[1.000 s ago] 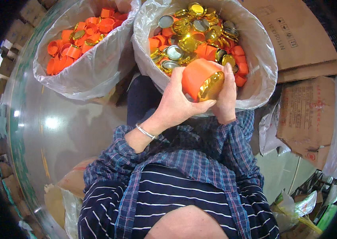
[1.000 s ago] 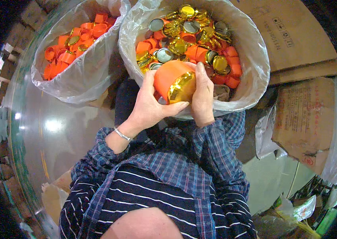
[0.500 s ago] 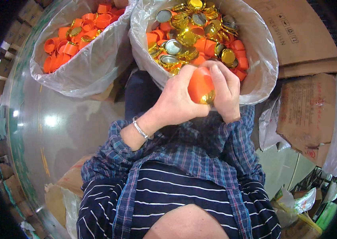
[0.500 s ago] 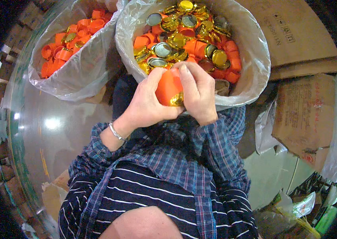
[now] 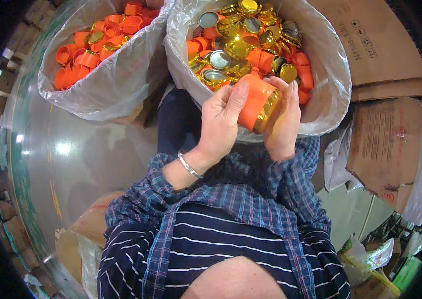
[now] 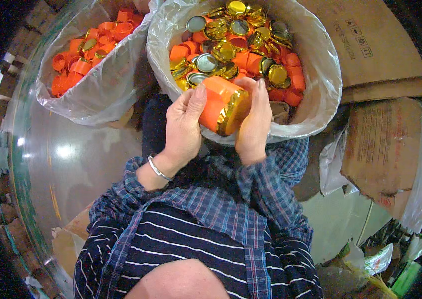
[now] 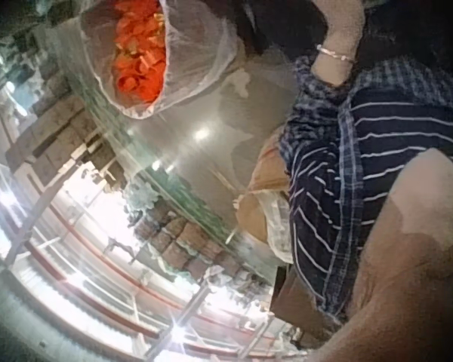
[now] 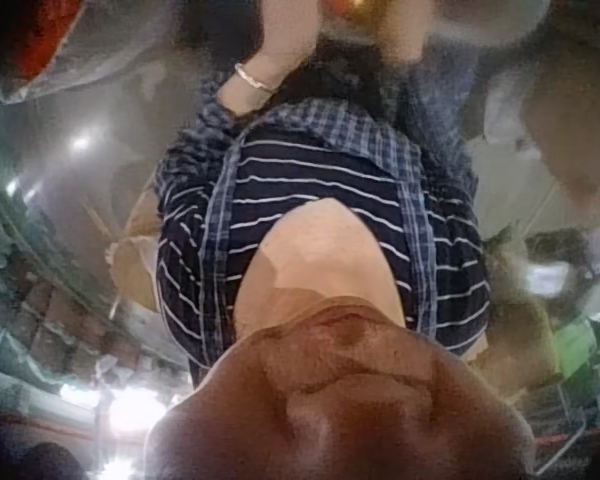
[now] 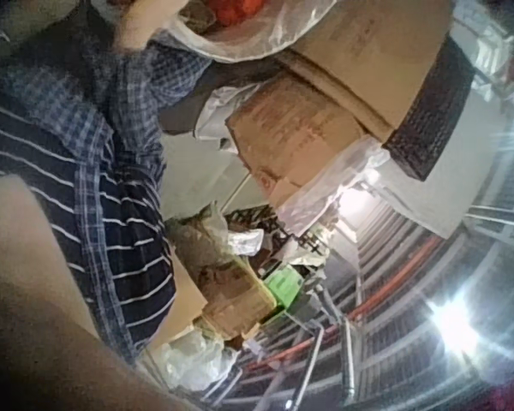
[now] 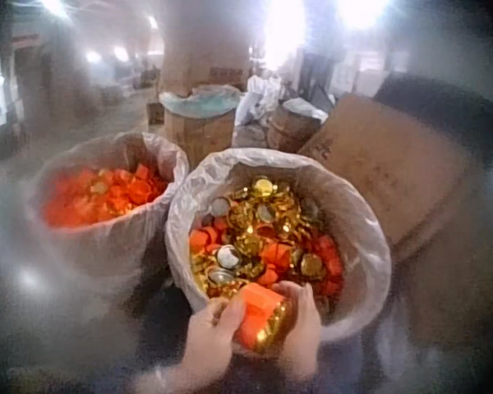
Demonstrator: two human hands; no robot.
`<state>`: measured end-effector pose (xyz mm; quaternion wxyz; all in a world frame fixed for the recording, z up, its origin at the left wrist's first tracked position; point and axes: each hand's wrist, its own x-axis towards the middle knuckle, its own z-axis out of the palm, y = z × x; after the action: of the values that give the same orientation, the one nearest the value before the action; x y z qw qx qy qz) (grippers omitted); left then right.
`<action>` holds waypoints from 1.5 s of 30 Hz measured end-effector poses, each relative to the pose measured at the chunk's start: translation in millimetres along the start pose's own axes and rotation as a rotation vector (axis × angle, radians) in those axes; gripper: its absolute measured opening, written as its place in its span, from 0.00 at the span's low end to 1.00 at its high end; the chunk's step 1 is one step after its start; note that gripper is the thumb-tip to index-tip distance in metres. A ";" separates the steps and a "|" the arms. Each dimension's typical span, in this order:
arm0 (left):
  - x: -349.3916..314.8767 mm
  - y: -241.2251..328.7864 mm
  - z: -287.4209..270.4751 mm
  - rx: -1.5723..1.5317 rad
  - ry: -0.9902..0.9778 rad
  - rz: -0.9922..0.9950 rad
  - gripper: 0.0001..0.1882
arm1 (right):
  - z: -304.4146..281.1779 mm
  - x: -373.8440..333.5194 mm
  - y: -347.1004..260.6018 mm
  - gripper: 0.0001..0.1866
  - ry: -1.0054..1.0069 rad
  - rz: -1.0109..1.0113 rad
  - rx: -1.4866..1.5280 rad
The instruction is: The person repeatedly picks orange plastic caps and gold metal lids from a large bag, presses the lids onto the caps by hand, and places the assembled units into a second bag. The process continues throughout the clip with no other tools or objects handled.
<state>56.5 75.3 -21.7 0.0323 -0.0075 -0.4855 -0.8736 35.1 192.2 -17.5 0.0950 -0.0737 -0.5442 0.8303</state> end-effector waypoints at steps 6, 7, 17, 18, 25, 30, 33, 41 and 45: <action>-3.8 -7.6 7.8 -0.093 0.042 -0.108 0.21 | 3.2 -25.6 11.5 0.27 -0.035 -0.534 -0.642; -3.0 -7.6 4.8 -0.141 0.017 -0.191 0.22 | 0.2 -24.2 12.7 0.28 -0.010 -0.508 -0.681; 10.4 22.4 -42.9 -0.332 -0.092 -0.601 0.26 | 7.5 -18.5 4.5 0.35 -0.376 -1.133 -0.883; 11.5 25.6 -48.1 -0.339 -0.095 -0.646 0.26 | 11.2 -18.4 3.3 0.36 -0.434 -1.122 -0.891; 77.0 131.5 -120.9 1.060 0.381 0.425 0.23 | -11.7 26.0 -26.4 0.30 -0.629 -0.792 -1.027; 132.2 201.3 -165.8 1.402 0.488 0.774 0.19 | -78.1 101.8 -40.2 0.17 -0.576 -0.139 -1.215; 149.0 169.5 -136.4 1.273 0.157 0.632 0.17 | -112.0 160.9 -30.3 0.18 -0.656 -0.084 -1.506; 265.1 -26.2 -17.1 1.526 -0.809 0.188 0.18 | -134.1 246.4 78.3 0.19 -0.936 0.083 -1.984; 319.1 -124.1 -6.9 1.807 -1.109 0.174 0.15 | -140.1 251.8 130.8 0.17 -1.047 -0.040 -2.036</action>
<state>-269.7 119.0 -116.4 -0.1376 -0.4123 -0.8987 -0.0580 -188.0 325.8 -197.9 -0.2338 0.2470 -0.9379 -0.0686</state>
